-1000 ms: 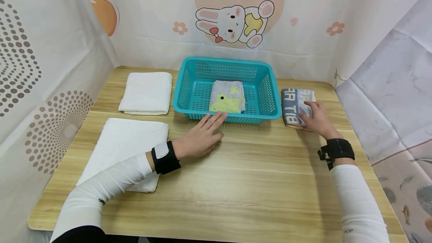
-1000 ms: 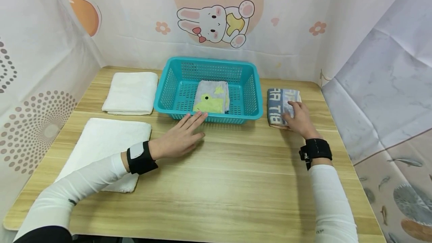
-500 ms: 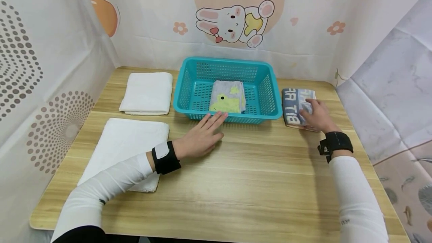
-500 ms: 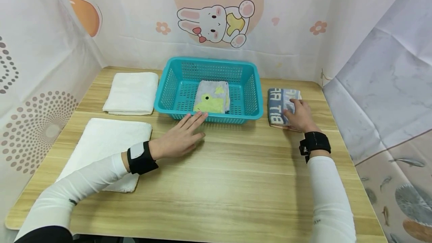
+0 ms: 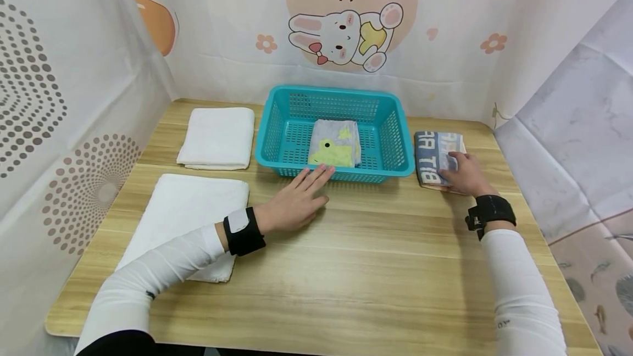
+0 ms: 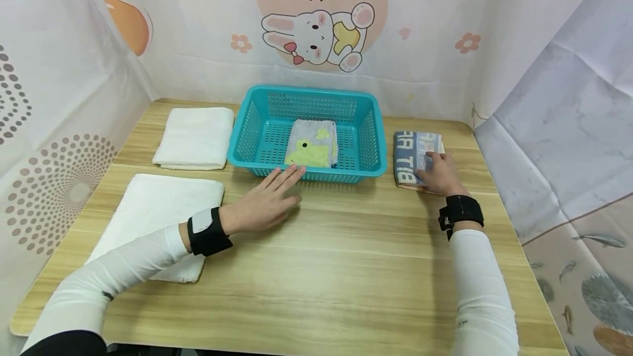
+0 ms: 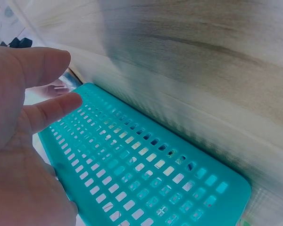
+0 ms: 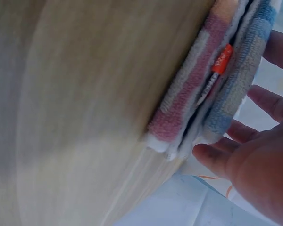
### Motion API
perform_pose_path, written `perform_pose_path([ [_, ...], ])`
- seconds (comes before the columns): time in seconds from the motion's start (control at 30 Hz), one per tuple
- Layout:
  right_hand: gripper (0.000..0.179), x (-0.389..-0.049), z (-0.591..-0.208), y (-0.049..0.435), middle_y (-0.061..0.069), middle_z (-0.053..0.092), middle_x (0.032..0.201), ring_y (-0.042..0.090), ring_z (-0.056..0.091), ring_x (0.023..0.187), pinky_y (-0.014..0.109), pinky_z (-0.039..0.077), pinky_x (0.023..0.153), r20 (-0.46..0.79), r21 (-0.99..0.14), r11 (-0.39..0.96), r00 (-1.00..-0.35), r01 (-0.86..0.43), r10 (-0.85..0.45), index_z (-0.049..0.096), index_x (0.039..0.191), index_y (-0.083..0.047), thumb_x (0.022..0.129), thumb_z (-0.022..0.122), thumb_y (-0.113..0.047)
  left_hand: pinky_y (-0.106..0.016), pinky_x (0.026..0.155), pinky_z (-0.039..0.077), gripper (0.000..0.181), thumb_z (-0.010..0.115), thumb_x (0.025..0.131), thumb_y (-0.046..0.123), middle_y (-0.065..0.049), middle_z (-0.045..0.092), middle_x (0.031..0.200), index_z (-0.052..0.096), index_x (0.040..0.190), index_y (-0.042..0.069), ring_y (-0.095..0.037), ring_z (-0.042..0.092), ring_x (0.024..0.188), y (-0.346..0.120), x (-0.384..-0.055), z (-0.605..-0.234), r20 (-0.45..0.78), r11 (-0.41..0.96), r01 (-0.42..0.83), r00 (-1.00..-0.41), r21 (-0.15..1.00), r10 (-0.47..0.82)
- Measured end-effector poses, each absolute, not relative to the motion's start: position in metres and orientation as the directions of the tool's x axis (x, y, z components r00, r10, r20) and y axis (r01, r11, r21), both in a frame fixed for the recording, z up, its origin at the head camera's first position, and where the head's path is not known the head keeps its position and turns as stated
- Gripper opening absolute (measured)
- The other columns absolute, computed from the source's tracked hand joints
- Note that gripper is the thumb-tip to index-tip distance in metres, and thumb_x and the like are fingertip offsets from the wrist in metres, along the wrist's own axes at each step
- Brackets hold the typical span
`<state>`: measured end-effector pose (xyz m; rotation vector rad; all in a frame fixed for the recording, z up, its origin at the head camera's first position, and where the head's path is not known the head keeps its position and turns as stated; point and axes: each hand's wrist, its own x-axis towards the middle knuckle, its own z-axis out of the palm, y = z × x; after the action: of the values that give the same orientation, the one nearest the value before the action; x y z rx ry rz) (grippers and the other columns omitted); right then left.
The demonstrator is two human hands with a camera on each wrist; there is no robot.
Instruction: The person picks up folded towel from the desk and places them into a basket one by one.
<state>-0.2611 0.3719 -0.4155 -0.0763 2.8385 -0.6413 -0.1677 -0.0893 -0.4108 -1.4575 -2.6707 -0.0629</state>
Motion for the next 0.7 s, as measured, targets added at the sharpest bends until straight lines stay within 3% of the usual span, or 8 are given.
perform_pose_path([
  [0.23,0.068,-0.2618,-0.417,0.3741,0.053,0.019,0.14,0.062,0.022,0.13,0.068,0.023,0.107,-0.242,-0.426,0.904,-0.966,0.025,-0.087,0.028,0.143,0.017,0.099,0.059,-0.023,-0.053,0.12,0.013,0.032,0.07,0.093,0.023,-0.026,0.013,0.162,0.063,0.122,0.012,-0.039,0.009,0.151,-0.0889,-0.1671,-0.41,0.126,0.536,0.844,-0.531,-0.014,0.838],
  [0.47,0.075,-0.2616,-0.4135,0.376,0.049,0.024,0.141,0.057,0.031,0.127,0.067,0.023,0.109,-0.336,-0.434,0.896,-0.939,0.089,-0.069,0.019,0.15,0.012,0.101,0.055,-0.033,-0.052,0.121,0.012,0.032,0.07,0.092,0.024,-0.026,0.014,0.162,0.063,0.121,0.012,-0.039,0.009,0.151,-0.0892,-0.1678,-0.4121,0.133,0.538,0.842,-0.53,-0.035,0.838],
  [0.7,0.08,-0.2601,-0.4144,0.3763,0.048,0.018,0.146,0.059,0.024,0.133,0.069,0.02,0.11,-0.375,-0.459,0.88,-0.925,0.124,-0.065,0.014,0.153,0.008,0.101,0.053,-0.038,-0.051,0.121,0.01,0.03,0.069,0.094,0.023,-0.025,0.012,0.163,0.064,0.121,0.012,-0.038,0.007,0.152,-0.0888,-0.1674,-0.4122,0.124,0.545,0.838,-0.539,-0.019,0.833],
])
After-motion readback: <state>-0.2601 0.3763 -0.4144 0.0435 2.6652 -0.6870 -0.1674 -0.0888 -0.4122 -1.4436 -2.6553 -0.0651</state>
